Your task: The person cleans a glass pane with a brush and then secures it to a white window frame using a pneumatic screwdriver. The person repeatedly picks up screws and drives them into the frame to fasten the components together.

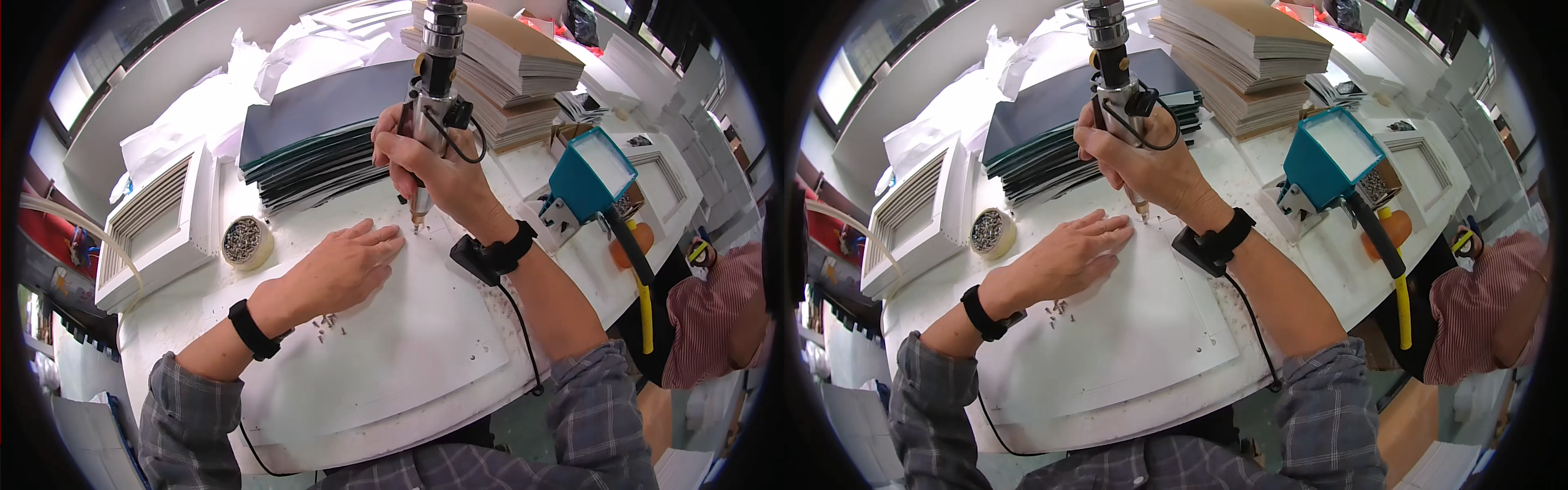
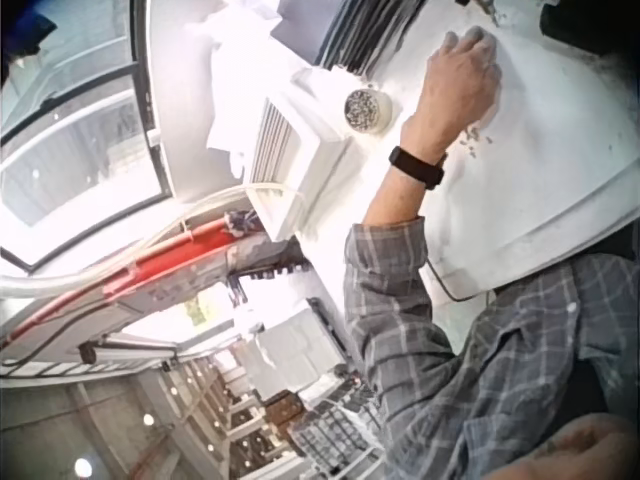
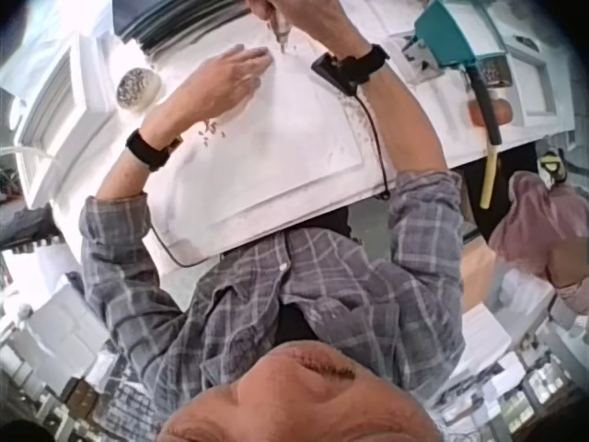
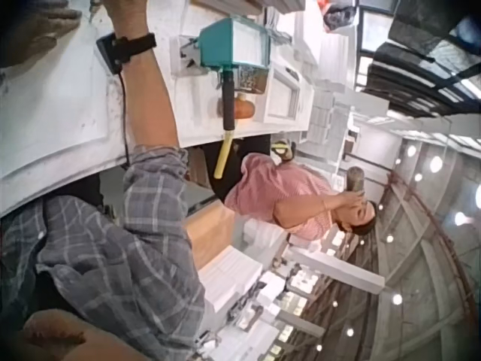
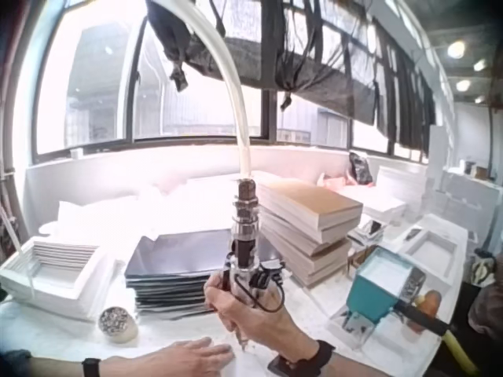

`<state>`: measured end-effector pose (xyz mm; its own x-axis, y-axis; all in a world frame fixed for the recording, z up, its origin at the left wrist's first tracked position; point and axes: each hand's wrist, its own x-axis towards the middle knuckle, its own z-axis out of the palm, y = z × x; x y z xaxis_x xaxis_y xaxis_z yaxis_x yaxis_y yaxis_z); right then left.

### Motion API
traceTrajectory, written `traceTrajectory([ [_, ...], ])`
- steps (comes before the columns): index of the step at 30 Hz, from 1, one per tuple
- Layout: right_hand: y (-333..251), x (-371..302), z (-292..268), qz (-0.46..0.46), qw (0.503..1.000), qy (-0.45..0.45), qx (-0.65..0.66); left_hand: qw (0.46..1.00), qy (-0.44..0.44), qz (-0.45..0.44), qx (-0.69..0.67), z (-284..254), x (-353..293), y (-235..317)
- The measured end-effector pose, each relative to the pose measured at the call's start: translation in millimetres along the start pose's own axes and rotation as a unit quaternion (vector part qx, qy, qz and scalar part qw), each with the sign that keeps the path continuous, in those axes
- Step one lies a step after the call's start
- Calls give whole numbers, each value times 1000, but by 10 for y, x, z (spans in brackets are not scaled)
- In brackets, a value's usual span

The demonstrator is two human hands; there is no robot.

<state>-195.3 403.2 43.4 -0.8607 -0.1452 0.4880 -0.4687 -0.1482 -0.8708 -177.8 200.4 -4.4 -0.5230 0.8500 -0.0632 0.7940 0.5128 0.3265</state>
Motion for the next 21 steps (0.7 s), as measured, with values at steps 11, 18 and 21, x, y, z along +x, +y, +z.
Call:
traceTrajectory([
  [11, -547, -428, 26, -108, 989, 87, 58, 969, 160, -187, -36, 107, -1359, 285],
  [18, -672, -669, -4, -84, 987, 88, 104, 980, 139, -120, 81, 230, -1297, 338],
  [21, -706, -720, -25, -88, 986, 102, 95, 980, 106, -95, 136, 242, -1283, 314],
])
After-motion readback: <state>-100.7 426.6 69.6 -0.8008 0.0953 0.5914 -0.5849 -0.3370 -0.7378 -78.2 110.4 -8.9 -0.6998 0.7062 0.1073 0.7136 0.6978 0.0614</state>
